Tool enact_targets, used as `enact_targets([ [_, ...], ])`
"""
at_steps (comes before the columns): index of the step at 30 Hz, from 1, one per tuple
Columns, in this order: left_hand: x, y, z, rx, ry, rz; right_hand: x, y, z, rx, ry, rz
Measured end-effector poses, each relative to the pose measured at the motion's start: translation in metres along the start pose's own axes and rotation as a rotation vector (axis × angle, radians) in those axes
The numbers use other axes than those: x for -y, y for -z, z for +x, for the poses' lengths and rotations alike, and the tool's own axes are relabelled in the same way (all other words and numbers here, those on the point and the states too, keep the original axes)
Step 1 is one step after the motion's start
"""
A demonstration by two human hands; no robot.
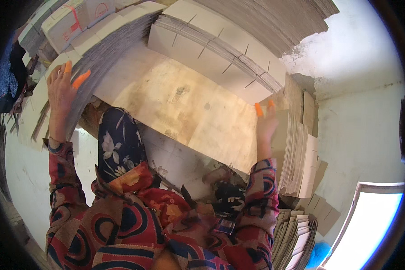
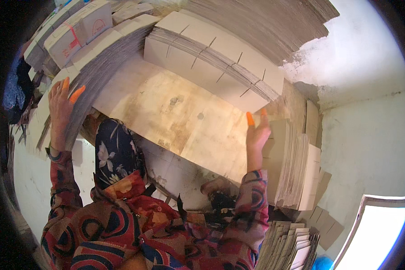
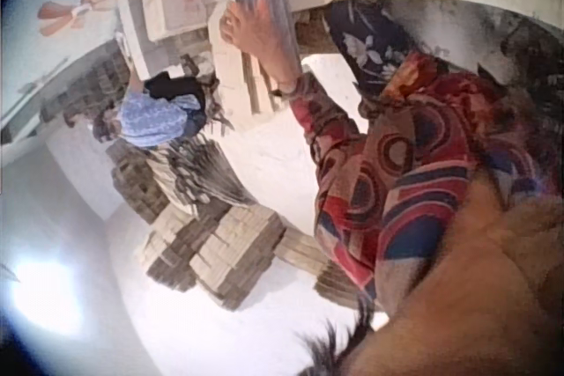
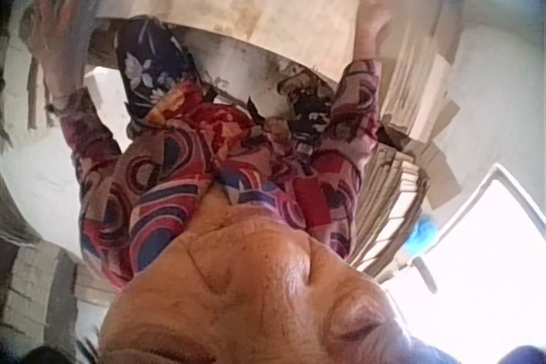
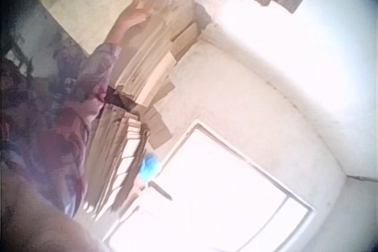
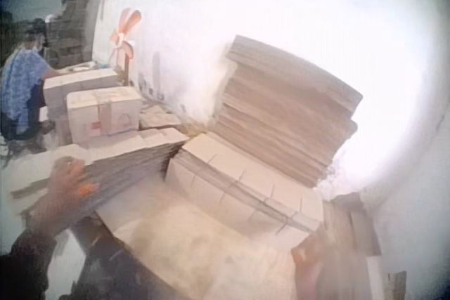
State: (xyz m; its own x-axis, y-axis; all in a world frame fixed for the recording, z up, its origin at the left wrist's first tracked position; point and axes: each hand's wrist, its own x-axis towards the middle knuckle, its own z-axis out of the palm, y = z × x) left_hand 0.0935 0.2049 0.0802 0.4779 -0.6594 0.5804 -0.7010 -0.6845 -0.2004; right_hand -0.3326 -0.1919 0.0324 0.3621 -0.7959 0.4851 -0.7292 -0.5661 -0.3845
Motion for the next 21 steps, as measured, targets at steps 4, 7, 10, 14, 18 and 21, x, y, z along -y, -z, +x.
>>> enact_targets([
  [4, -0.062, -0.018, 0.047, 0.016, 0.118, -0.584, -0.09, -0.031, 0.045, 0.002, -0.318, 0.246],
  [7, -0.111, -0.074, 0.088, -0.056, -0.249, -0.749, -0.177, -0.045, 0.074, 0.008, -0.367, 0.711],
  [10, -0.122, -0.091, 0.108, -0.011, -0.496, -0.301, -0.149, -0.068, 0.079, -0.007, -0.347, 0.726],
  [14, -0.087, -0.133, 0.124, 0.409, -0.425, 0.231, -0.101, -0.04, 0.084, 0.162, -0.535, 0.903],
  [18, -0.104, -0.135, 0.149, 0.335, -0.268, 0.105, -0.117, -0.029, 0.087, 0.143, -0.618, 0.804],
  [21, -0.113, -0.137, 0.169, 0.094, -0.311, -0.18, -0.095, -0.041, 0.099, 0.083, -0.723, 0.934],
])
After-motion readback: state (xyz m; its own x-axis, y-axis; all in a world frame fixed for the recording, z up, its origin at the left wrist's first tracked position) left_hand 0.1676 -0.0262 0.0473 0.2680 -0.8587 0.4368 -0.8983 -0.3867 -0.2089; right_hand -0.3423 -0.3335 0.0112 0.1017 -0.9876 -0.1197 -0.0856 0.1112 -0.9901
